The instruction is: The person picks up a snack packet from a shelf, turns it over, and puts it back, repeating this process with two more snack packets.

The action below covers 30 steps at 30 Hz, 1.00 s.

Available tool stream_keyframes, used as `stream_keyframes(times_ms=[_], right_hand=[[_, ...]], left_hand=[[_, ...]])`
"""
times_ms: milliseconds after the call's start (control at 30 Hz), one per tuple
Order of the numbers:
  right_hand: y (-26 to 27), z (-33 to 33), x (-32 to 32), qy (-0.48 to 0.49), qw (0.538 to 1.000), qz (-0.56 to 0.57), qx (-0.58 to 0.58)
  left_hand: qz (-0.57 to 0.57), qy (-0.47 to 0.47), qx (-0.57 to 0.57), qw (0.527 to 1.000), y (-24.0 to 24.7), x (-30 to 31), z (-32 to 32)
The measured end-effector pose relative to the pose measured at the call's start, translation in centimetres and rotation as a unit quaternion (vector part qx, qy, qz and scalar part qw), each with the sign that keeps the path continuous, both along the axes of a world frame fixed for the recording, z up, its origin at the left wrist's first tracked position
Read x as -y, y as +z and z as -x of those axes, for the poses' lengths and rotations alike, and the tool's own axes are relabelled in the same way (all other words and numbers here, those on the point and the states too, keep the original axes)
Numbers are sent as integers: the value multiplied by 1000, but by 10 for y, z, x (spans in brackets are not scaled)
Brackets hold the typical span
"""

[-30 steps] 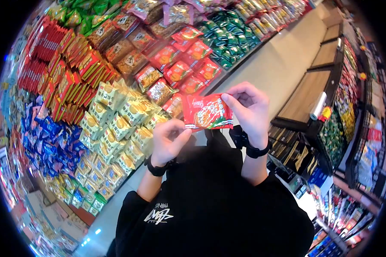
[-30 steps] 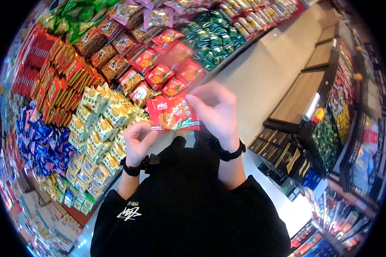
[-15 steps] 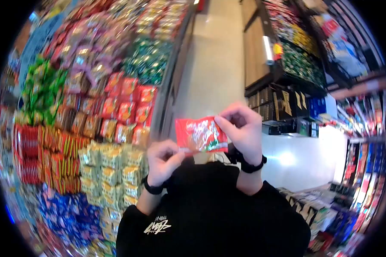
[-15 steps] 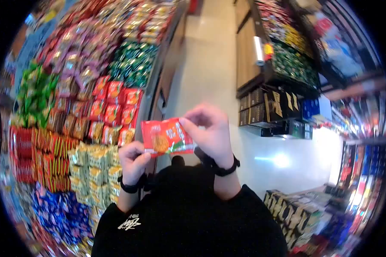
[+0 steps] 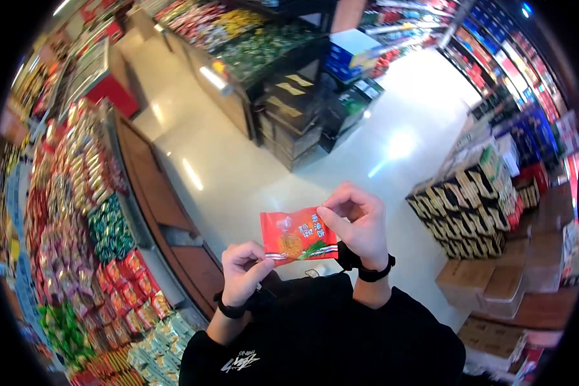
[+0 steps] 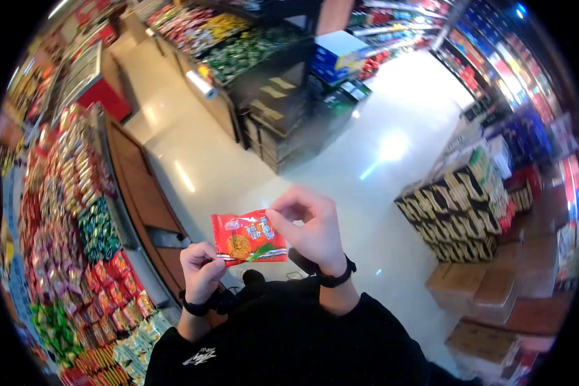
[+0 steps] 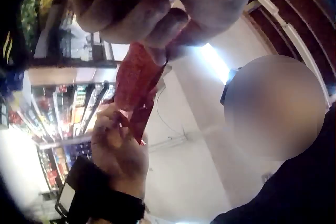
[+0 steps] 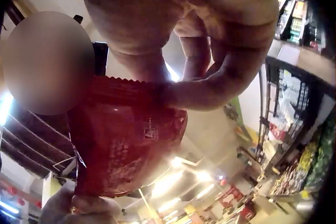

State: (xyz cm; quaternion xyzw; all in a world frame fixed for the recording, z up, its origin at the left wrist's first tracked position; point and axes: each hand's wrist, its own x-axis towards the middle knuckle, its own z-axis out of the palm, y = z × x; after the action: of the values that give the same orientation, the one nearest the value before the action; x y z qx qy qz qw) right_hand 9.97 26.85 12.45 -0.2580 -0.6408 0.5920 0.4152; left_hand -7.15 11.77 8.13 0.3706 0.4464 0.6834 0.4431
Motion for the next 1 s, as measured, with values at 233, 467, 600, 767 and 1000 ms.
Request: stream_keyframes(times_ms=[233,467,600,767,1000], right_hand=[[-15,-140,-22,-131,991,9,-24],[-30,-258,-25,-249,968,14,-9],[-37,-313,-21,-328,945,17,-11],[-48,-371,-14,-436,899,16,-32],[-58,-447,-18,-538,842,-10,-36]], left_hand=[[-5,-123,16,992,-15,-70,-111],[21,-235,10,972,-26,-123,-209],[30,-322,-5,946,-29,-156,-257],[38,-412,-39,909,-34,-196,-317],[17,-536,-63,842,-41,-259,-405]])
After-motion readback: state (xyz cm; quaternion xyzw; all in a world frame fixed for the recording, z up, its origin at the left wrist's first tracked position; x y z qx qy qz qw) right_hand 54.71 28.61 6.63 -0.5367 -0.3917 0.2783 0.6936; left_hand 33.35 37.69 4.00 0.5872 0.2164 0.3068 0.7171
